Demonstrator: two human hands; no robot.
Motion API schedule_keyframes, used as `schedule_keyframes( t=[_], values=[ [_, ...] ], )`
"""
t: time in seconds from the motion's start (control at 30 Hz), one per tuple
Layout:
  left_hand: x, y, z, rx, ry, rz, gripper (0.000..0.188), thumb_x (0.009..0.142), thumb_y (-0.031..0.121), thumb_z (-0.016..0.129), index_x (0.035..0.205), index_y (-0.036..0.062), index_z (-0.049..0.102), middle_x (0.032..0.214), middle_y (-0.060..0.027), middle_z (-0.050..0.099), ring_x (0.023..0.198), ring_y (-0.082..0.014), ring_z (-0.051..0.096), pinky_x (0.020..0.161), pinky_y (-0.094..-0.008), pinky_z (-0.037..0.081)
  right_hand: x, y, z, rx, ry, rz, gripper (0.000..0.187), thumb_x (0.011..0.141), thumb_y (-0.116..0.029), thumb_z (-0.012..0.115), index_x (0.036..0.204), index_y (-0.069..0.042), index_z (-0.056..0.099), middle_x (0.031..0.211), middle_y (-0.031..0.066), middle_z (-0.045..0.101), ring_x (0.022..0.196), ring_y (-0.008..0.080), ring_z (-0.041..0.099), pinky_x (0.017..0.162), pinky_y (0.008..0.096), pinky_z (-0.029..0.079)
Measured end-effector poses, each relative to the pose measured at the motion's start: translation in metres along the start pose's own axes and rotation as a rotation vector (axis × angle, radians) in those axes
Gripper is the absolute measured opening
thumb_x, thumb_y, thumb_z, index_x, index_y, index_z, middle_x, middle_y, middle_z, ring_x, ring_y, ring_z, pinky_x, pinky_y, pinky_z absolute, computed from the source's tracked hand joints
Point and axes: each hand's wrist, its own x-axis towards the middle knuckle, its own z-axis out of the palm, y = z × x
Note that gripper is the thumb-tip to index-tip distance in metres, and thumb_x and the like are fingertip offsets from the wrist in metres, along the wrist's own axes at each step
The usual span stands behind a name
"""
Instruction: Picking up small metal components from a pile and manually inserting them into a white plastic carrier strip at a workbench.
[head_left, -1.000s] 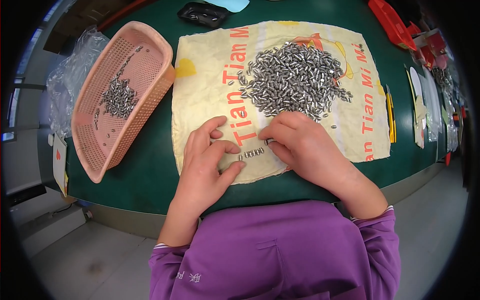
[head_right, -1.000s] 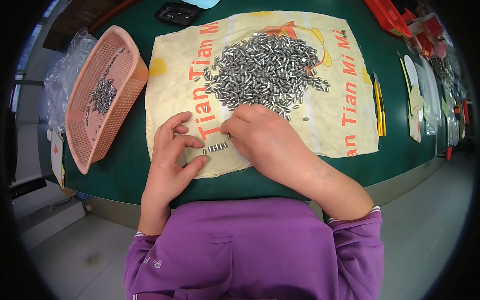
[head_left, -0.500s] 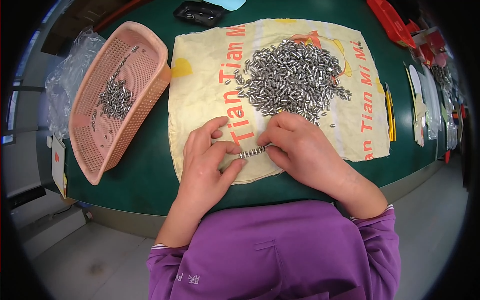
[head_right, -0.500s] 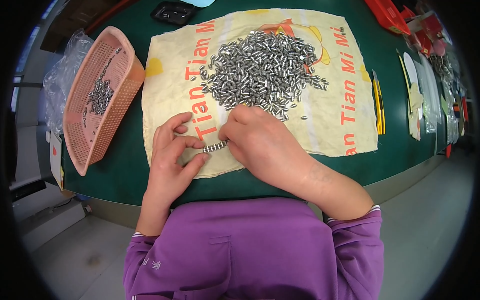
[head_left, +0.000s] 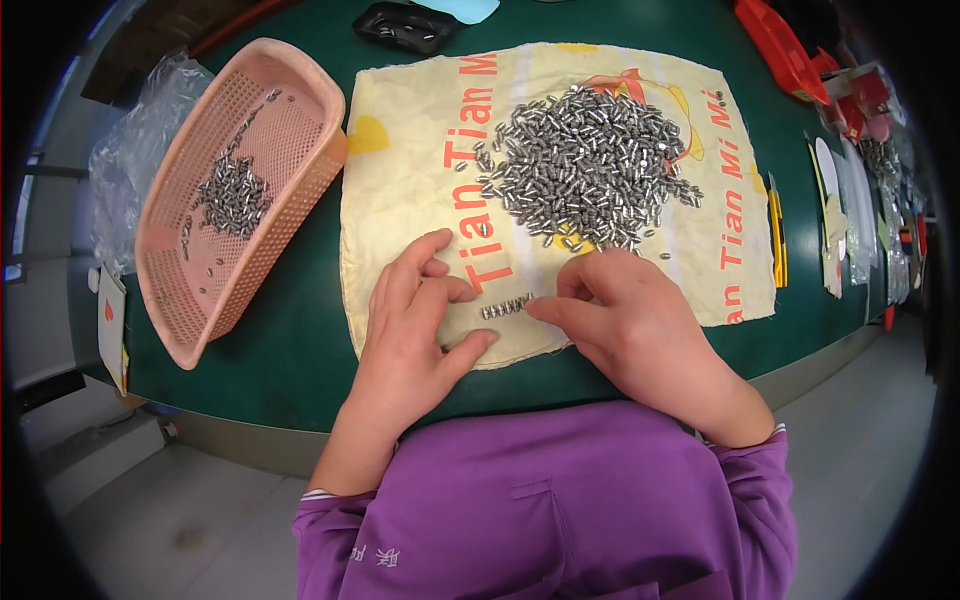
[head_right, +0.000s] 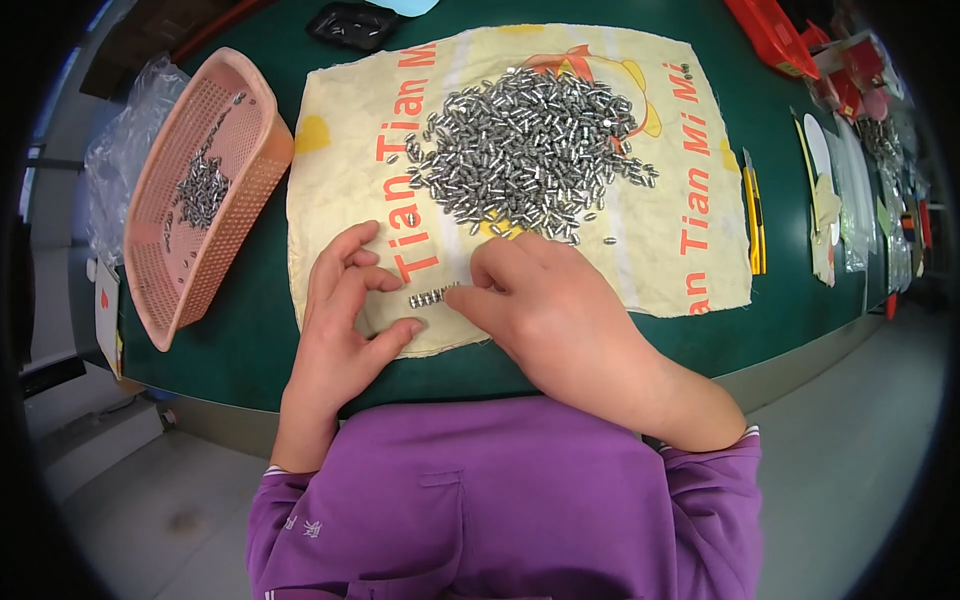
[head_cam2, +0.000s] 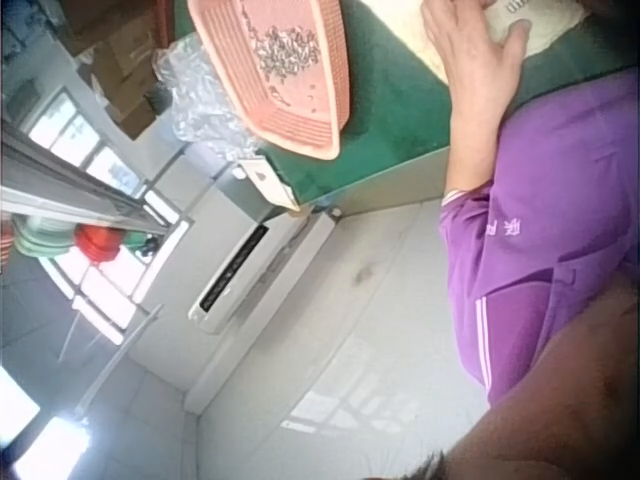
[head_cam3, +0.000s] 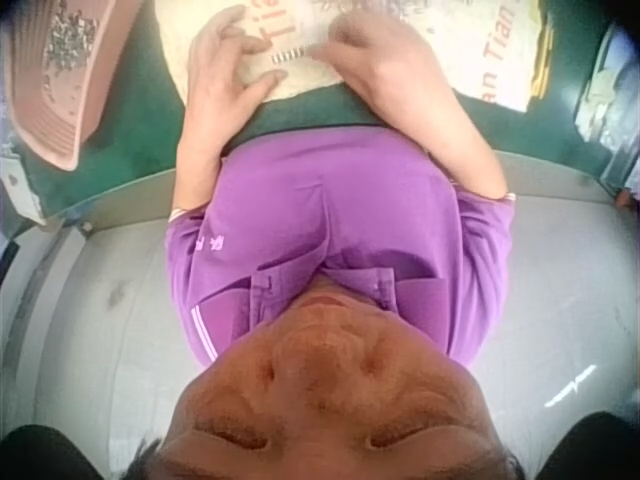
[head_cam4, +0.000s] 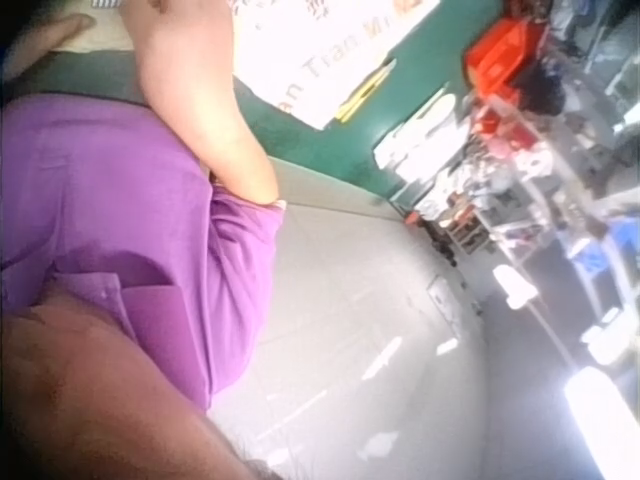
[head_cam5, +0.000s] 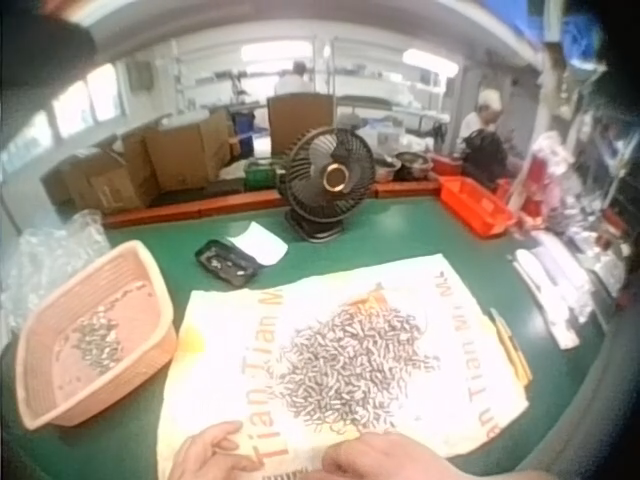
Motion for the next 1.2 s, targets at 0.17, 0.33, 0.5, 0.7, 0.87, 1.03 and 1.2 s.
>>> schedule_keyframes(
  t=[0.17, 0.33, 0.5, 0.7, 0.87, 1.03, 1.2],
  values=[
    [-0.001, 0.002, 0.0, 0.007, 0.004, 0.002, 0.043, 0.07, 0.014, 0.088, 0.104, 0.0046, 0.062, 0.15, -0.0164, 0.046, 0.122, -0.0329, 0.053, 0.106, -0.0459, 0.043, -0.009, -0.008, 0.009, -0.17, 0.069, 0.018, 0.04, 0.075, -0.003, 0.074, 0.114, -0.013, 0.077, 0.092, 0.0034, 0.058, 0.081, 0.0214, 0.059, 0.07, 0.0355, 0.05],
    [-0.002, 0.003, -0.002, 0.009, 0.013, 0.01, 0.044, 0.07, 0.013, 0.088, 0.105, 0.0047, 0.061, 0.151, -0.0172, 0.045, 0.122, -0.0332, 0.053, 0.106, -0.046, 0.043, -0.009, -0.006, 0.018, -0.179, 0.059, 0.023, 0.042, 0.076, -0.004, 0.073, 0.117, -0.013, 0.077, 0.092, 0.0037, 0.058, 0.082, 0.0215, 0.058, 0.072, 0.0352, 0.049],
    [-0.004, 0.002, -0.003, 0.005, 0.018, -0.002, 0.044, 0.069, 0.011, 0.088, 0.103, 0.0048, 0.06, 0.151, -0.0176, 0.045, 0.121, -0.0333, 0.054, 0.105, -0.0459, 0.043, -0.007, -0.008, 0.019, -0.193, 0.045, 0.0, 0.042, 0.077, -0.005, 0.072, 0.119, -0.013, 0.076, 0.091, 0.0041, 0.057, 0.082, 0.0224, 0.058, 0.072, 0.0357, 0.049],
    [-0.004, 0.002, -0.003, 0.029, 0.03, 0.005, 0.044, 0.068, 0.011, 0.088, 0.102, 0.0053, 0.059, 0.15, -0.0179, 0.045, 0.12, -0.0331, 0.055, 0.104, -0.0462, 0.044, -0.005, -0.011, 0.02, -0.207, -0.036, -0.017, 0.043, 0.081, -0.009, 0.062, 0.122, -0.008, 0.072, 0.096, 0.007, 0.057, 0.089, 0.0249, 0.058, 0.076, 0.037, 0.05],
    [-0.003, 0.002, -0.002, 0.036, 0.035, 0.014, 0.046, 0.067, 0.011, 0.088, 0.102, 0.0053, 0.059, 0.15, -0.0177, 0.045, 0.119, -0.0329, 0.055, 0.103, -0.0459, 0.045, -0.004, -0.011, 0.02, -0.186, -0.05, -0.022, 0.043, 0.082, -0.009, 0.062, 0.124, -0.008, 0.071, 0.097, 0.0069, 0.058, 0.09, 0.025, 0.059, 0.076, 0.0373, 0.05],
    [-0.003, 0.0, -0.002, 0.037, 0.046, 0.026, 0.046, 0.067, 0.011, 0.089, 0.101, 0.0052, 0.06, 0.149, -0.0171, 0.045, 0.118, -0.0328, 0.056, 0.102, -0.0455, 0.046, -0.01, -0.008, 0.013, -0.138, 0.041, 0.047, 0.043, 0.079, -0.005, 0.067, 0.122, -0.007, 0.071, 0.099, 0.007, 0.06, 0.089, 0.0257, 0.06, 0.076, 0.0375, 0.05],
    [-0.004, 0.001, -0.003, 0.043, 0.03, -0.013, 0.045, 0.066, 0.007, 0.089, 0.1, 0.0054, 0.06, 0.152, -0.0142, 0.045, 0.12, -0.0301, 0.054, 0.103, -0.0416, 0.048, -0.016, -0.005, 0.011, -0.124, 0.071, 0.077, 0.044, 0.076, 0.0, 0.071, 0.12, -0.005, 0.072, 0.098, 0.0069, 0.06, 0.087, 0.0262, 0.06, 0.076, 0.0379, 0.049]
  ],
)
